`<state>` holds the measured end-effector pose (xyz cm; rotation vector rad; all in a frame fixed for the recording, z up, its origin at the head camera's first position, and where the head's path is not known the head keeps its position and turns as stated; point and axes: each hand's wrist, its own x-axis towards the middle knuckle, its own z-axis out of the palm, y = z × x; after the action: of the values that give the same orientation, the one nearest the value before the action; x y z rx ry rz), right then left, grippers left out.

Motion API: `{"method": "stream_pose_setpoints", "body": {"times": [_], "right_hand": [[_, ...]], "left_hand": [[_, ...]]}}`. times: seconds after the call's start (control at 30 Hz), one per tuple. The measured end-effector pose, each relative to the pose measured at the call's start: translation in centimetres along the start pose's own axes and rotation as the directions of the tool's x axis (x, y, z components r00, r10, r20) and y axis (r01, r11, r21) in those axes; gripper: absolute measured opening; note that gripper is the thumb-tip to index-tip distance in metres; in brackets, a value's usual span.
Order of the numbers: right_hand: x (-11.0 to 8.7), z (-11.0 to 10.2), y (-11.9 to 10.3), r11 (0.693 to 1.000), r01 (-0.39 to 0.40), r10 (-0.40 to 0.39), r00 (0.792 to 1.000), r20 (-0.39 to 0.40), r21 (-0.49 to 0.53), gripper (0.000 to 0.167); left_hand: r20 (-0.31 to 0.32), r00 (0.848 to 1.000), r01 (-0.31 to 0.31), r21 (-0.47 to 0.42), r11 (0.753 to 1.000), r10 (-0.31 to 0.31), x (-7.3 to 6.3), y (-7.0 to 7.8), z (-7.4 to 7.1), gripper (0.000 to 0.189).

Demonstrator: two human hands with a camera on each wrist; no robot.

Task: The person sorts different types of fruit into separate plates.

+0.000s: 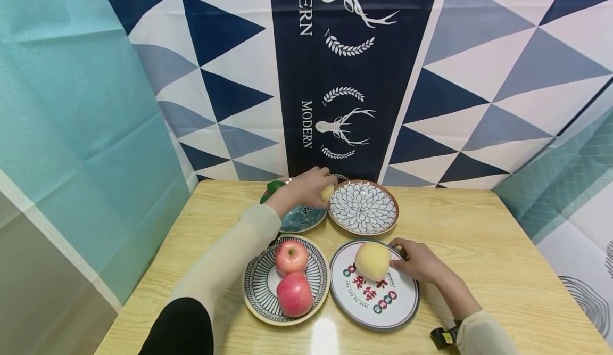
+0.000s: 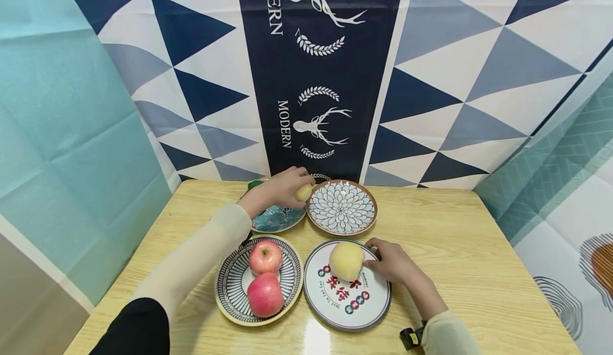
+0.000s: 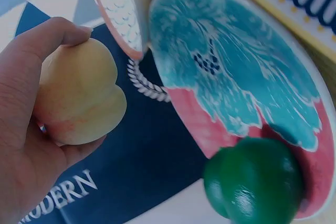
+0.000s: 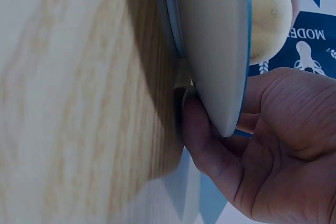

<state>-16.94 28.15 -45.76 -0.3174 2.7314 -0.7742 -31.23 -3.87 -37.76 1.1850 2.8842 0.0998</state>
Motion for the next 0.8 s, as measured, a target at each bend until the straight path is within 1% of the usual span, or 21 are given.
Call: {"method": "stream_pose_setpoints", "body": {"times": [0.13, 0.2, 0.37, 0.63, 0.8], "right_hand": [[0.0, 0.0, 0.0, 1.0, -0.005, 0.005, 1.0, 0.001, 0.003, 0.034], [0.0, 0.0, -0.1, 1.0, -0.007, 0.007, 1.0, 0.001, 0.004, 0.034], [0.0, 0.0, -0.1, 1.0, -0.011, 0.011, 1.0, 0.005, 0.015, 0.034], [0.0, 0.0, 0.0, 1.0, -0.008, 0.008, 1.0, 0.002, 0.017, 0.035], [0.0, 0.1, 0.0, 1.0, -0.002, 0.002, 1.0, 0.003, 0.02, 0.033]], "left_hand": [[0.009, 1.0, -0.023, -0.009, 1.0, 0.023, -0.3, 1.2, -0.1, 0.068], [0.014, 0.999, -0.042, 0.0, 0.999, 0.042, -0.4, 1.8, -0.1, 0.07], [0.004, 0.993, -0.118, 0.028, 0.993, 0.118, -1.0, 3.1, -0.2, 0.065], [-0.015, 0.977, -0.211, 0.025, 0.977, 0.212, -2.1, 5.7, -0.8, 0.061], [-0.009, 0.972, -0.233, 0.0, 0.973, 0.233, -2.9, 7.1, -0.7, 0.059]]}}
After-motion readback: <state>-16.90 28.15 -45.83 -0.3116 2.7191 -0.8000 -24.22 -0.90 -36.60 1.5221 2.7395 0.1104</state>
